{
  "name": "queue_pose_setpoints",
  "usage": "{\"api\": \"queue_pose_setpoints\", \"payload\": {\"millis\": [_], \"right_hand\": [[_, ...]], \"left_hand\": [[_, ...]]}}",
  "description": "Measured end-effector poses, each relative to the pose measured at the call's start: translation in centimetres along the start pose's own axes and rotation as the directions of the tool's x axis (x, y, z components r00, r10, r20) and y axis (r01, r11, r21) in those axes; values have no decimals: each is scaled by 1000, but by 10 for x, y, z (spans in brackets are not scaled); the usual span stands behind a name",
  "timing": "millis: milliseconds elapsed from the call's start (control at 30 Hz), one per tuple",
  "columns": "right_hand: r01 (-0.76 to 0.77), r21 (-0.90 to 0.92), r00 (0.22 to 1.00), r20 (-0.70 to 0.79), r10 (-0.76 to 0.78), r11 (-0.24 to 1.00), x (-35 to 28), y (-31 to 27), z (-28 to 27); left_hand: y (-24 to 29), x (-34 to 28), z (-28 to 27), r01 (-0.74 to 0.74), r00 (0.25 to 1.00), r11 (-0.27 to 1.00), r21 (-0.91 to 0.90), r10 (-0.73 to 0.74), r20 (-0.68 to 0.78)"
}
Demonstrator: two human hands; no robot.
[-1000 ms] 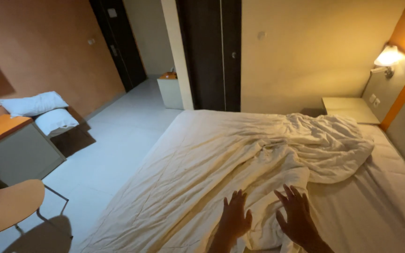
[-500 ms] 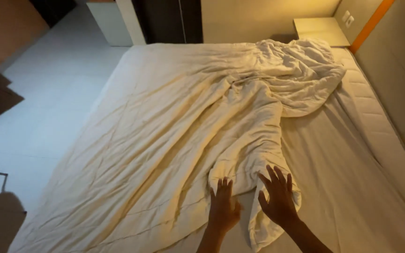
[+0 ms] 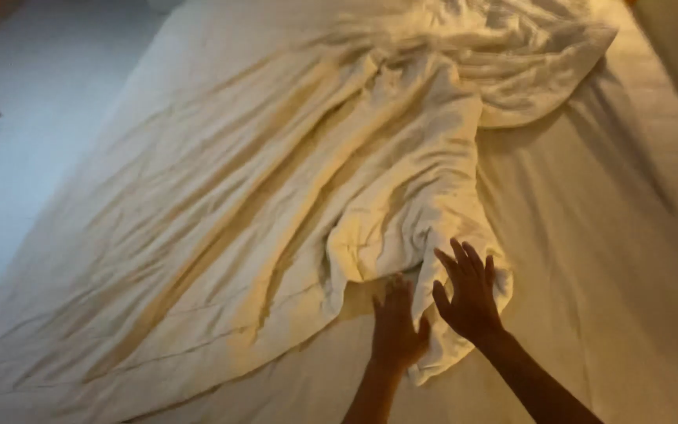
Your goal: The person spreads a white duvet over a bed, smoothing out the fabric and tucking the edges under the mattress. They adjust the duvet to cover the entire surface of the bed evenly.
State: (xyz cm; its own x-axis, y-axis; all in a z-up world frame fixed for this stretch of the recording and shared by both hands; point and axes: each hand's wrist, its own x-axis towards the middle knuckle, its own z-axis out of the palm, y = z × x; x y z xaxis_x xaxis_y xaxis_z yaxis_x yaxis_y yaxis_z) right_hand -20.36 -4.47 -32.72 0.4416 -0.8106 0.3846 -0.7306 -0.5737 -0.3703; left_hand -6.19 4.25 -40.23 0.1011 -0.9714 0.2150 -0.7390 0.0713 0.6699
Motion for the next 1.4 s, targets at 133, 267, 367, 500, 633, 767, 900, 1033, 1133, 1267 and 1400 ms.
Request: {"api": "queue_pose_setpoints", "payload": {"millis": [133,267,367,500,633,767,900,1033,1133,1267,1400], "right_hand": [[-25,-25,997,78,27,999,-31,43,56],[80,-51,997,15,-80,995,-31,83,107],[132,-94,991,8,-132,987,-29,106,133],[137,-113,989,-30,-142,984,-49,123,173],[189,-51,976,-97,-193,981,-56,128,178],[163,-89,977,-123,-174,983,-55,118,171],[231,-102,956,-158,-245,967,-57,125,172],[333,-102,912,-219,-347,938,-60,133,176],[306,-127,917,-227,-327,944,-56,130,176],[306,-168,907,-248,-340,937,-61,145,189],[252,-208,926,-233,-298,945,-65,155,198]], "left_hand": [[-39,-22,77,-15,1000,1000,16,15,26],[-74,-8,110,-72,997,997,40,71,21],[-80,-4,132,-115,988,993,11,116,-102],[-69,-2,125,-115,973,991,72,126,-193],[-74,-9,132,-164,949,986,-14,154,-274],[-70,-6,127,-165,930,986,32,167,-326],[-68,-8,128,-147,943,989,34,150,-296],[-82,-7,150,-158,931,984,80,176,-321],[-94,0,158,-151,914,977,148,195,-356],[-115,3,168,-206,920,943,260,277,-279],[-124,3,163,-261,925,945,199,304,-230]]}}
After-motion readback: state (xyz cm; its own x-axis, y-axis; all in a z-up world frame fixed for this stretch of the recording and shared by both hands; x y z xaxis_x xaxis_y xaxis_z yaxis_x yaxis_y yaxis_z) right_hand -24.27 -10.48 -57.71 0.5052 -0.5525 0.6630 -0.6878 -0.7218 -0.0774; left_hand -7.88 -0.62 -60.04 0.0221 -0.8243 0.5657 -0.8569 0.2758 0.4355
